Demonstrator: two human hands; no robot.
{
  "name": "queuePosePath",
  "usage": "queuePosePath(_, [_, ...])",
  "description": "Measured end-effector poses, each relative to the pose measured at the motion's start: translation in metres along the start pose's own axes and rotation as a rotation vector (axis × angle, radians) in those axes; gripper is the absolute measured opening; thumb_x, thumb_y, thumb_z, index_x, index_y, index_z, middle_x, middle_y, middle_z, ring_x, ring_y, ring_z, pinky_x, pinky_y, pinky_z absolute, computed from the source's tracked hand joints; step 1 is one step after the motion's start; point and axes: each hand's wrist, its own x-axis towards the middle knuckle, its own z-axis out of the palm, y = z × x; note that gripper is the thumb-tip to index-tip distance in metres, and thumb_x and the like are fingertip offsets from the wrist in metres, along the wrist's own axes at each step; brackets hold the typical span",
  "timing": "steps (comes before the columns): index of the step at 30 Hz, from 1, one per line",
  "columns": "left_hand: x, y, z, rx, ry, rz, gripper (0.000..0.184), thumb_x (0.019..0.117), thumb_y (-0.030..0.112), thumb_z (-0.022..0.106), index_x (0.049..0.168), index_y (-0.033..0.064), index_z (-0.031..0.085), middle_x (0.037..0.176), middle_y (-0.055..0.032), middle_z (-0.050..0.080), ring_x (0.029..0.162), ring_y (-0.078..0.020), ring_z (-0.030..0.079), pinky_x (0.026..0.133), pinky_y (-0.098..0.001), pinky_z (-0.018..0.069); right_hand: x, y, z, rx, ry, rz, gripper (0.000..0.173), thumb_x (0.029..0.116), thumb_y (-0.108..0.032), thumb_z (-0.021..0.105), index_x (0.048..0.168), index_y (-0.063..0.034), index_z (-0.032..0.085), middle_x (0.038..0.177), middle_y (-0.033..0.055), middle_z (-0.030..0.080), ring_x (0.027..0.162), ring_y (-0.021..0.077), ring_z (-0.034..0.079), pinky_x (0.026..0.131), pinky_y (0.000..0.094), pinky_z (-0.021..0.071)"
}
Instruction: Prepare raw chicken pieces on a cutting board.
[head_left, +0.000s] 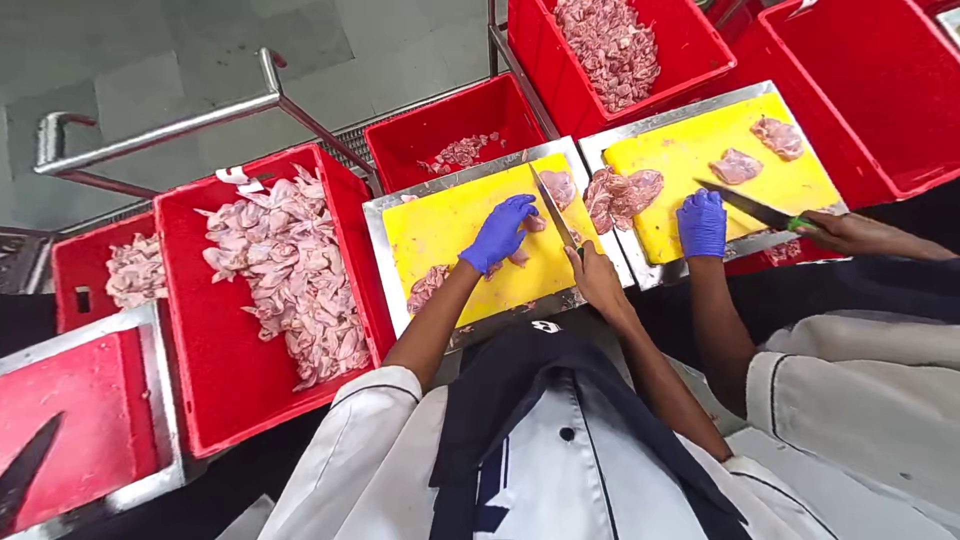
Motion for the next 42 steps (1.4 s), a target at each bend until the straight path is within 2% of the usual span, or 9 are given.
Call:
queuePosePath(4, [0.023, -0.013, 0.007, 0.018, -0.129, 0.011, 0.028, 0.0926, 0.009, 0.070, 0.120, 0.0050, 0.069, 0.129, -0.0156, 0.066, 0.126, -0.0319, 0.061, 0.106, -0.0514, 0.0501, -0.018, 0.019, 0.008, 0.034, -0.028, 0.079, 0.062, 0.1090, -0.054, 0.036, 0.122, 0.0023, 0.058, 0.089, 0.0214, 0.067, 0.088, 0.0398, 0.070, 0.079, 0.0576, 0.0552])
queuePosePath(9, [0.008, -0.003, 0.016, -0.024, 0.041, -0.260, 0.047, 0.0904, 0.034, 0.078, 0.124, 0.0031, 0.067, 0.131, -0.0170, 0.066, 0.125, -0.0322, 0.062, 0.108, -0.0492, 0.0494, -0.033, 0.019, 0.012, 0.048, -0.084, 0.119, 0.062, 0.1089, -0.055, 0.037, 0.122, 0.0023, 0.058, 0.092, 0.0216, 0.067, 0.091, 0.0397, 0.069, 0.082, 0.0580, 0.0542])
queuePosePath(12, [0.000, -0.007, 0.016, -0.122, 0.126, -0.226, 0.049, 0.0871, 0.024, 0.083, 0.126, 0.0006, 0.065, 0.132, -0.0189, 0.064, 0.123, -0.0324, 0.063, 0.107, -0.0501, 0.0514, -0.038, 0.008, 0.003, 0.000, -0.164, 0.127, 0.062, 0.1090, -0.054, 0.037, 0.122, 0.0029, 0.058, 0.096, 0.0234, 0.068, 0.096, 0.0411, 0.069, 0.084, 0.0593, 0.0538])
queuePosePath(16, [0.002, -0.015, 0.012, -0.085, 0.026, -0.151, 0.032, 0.0957, 0.021, 0.072, 0.122, 0.0032, 0.067, 0.130, -0.0167, 0.065, 0.124, -0.0303, 0.062, 0.108, -0.0482, 0.0504, -0.041, -0.009, -0.009, -0.080, -0.269, 0.172, 0.061, 0.1096, -0.054, 0.036, 0.123, 0.0020, 0.057, 0.102, 0.0245, 0.067, 0.102, 0.0411, 0.069, 0.087, 0.0587, 0.0538])
queuePosePath(23, [0.009, -0.022, 0.010, -0.148, -0.028, -0.187, 0.031, 0.0946, 0.017, 0.072, 0.121, 0.0011, 0.068, 0.129, -0.0186, 0.065, 0.123, -0.0318, 0.062, 0.108, -0.0480, 0.0496, -0.004, -0.039, 0.009, -0.053, -0.251, 0.146, 0.057, 0.1113, -0.046, 0.036, 0.129, 0.0055, 0.054, 0.114, 0.0262, 0.066, 0.109, 0.0404, 0.067, 0.093, 0.0571, 0.0532])
queuePosePath(29, [0.004, -0.026, 0.017, -0.148, 0.016, -0.132, 0.027, 0.0925, 0.013, 0.073, 0.117, 0.0022, 0.069, 0.125, -0.0179, 0.066, 0.119, -0.0310, 0.063, 0.106, -0.0462, 0.0511, 0.060, -0.062, 0.029, 0.018, -0.249, 0.107, 0.057, 0.1116, -0.049, 0.032, 0.119, 0.0014, 0.059, 0.102, 0.0208, 0.066, 0.092, 0.0338, 0.070, 0.081, 0.0519, 0.0555])
queuePosePath(33, [0.001, -0.013, 0.025, -0.121, 0.092, -0.222, 0.030, 0.0912, 0.011, 0.073, 0.119, 0.0019, 0.068, 0.125, -0.0183, 0.067, 0.124, -0.0329, 0.061, 0.110, -0.0466, 0.0485, 0.033, -0.042, 0.033, 0.017, -0.240, 0.103, 0.058, 0.1110, -0.048, 0.035, 0.117, 0.0042, 0.060, 0.105, 0.0232, 0.066, 0.101, 0.0366, 0.068, 0.089, 0.0548, 0.0537])
queuePosePath(38, [0.001, -0.008, 0.023, -0.163, 0.194, -0.405, 0.037, 0.0921, 0.022, 0.074, 0.120, -0.0005, 0.064, 0.116, -0.0200, 0.068, 0.114, -0.0347, 0.066, 0.101, -0.0507, 0.0529, -0.005, 0.011, 0.038, 0.256, -0.352, 0.183, 0.056, 0.1114, -0.051, 0.032, 0.106, -0.0013, 0.057, 0.073, 0.0096, 0.055, 0.053, 0.0206, 0.056, 0.052, 0.0383, 0.0510])
queuePosePath(42, [0.004, -0.009, 0.021, -0.319, 0.382, -0.476, 0.041, 0.1005, 0.018, 0.060, 0.137, 0.0007, 0.055, 0.114, -0.0209, 0.070, 0.103, -0.0348, 0.071, 0.093, -0.0535, 0.0567, -0.023, 0.022, 0.030, 0.417, -0.327, 0.173, 0.051, 0.1107, -0.052, 0.035, 0.106, -0.0049, 0.055, 0.068, 0.0050, 0.051, 0.049, 0.0168, 0.052, 0.047, 0.0339, 0.0482])
